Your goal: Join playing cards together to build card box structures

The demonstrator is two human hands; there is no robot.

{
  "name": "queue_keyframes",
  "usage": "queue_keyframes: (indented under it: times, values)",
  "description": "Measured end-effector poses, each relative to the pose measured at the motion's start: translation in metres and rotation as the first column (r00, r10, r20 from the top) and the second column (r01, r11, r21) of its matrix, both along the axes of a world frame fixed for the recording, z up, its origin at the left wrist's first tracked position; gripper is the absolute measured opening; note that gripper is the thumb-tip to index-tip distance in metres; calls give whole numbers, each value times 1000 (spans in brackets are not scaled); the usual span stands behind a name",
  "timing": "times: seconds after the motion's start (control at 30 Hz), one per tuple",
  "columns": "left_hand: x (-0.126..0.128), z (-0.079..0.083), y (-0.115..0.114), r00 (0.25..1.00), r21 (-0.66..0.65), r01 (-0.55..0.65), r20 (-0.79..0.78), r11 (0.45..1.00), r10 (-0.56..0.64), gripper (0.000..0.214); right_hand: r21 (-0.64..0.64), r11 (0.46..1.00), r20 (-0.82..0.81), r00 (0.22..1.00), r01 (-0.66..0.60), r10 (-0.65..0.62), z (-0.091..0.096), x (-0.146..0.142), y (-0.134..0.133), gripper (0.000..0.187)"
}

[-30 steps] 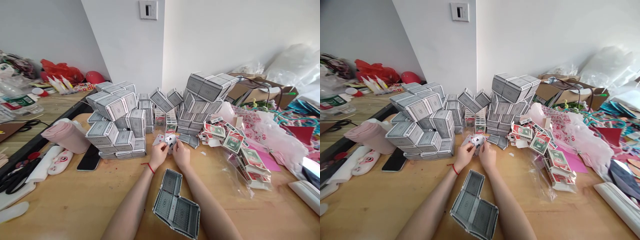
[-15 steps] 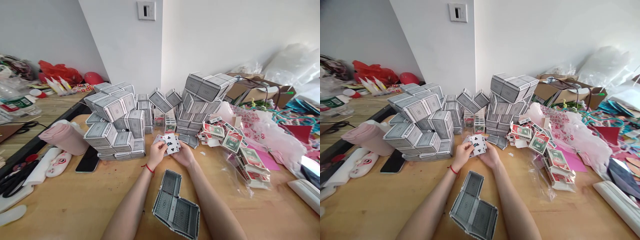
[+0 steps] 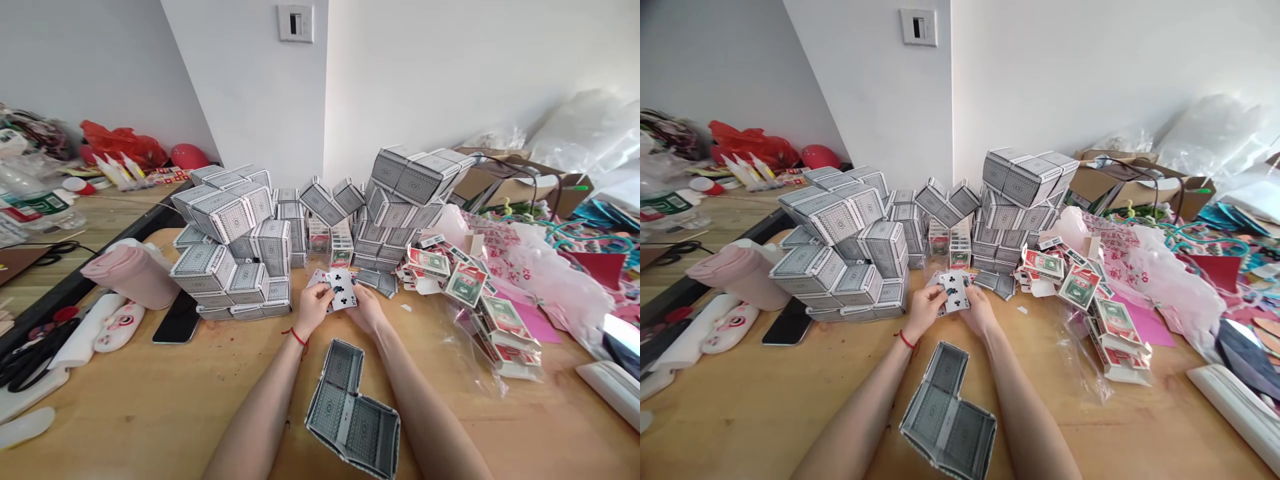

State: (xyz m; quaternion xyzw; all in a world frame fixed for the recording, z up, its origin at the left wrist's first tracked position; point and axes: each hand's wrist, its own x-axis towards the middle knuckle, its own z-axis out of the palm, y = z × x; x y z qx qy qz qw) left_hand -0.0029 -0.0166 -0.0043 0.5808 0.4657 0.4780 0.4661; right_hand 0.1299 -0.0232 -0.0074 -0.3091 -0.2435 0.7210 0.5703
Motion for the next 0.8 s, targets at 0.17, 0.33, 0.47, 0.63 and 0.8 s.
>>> queue_keyframes:
  times: [0.17,0.33,0.47,0.63,0.8]
  values:
    - [-1,-1,-1,999,16,15,-39,1000,-15,27,49,998,187,982,26,-34,3,-2,0,30]
    - [1,2,-2,998,8,53,-36,999,-53,31,87,994,382,919,70,-98,-3,-2,2,40]
    - [2,2,-3,997,16,56,-54,998,-55,31,135,987,454,880,91,-143,-11,1,4,42]
    - [3,0,-2,994,45,35,-100,998,-31,31,239,960,543,800,144,-255,-14,3,6,34]
    - [6,-2,-2,991,70,41,-128,997,-32,30,301,915,524,755,269,-394,-9,1,6,26]
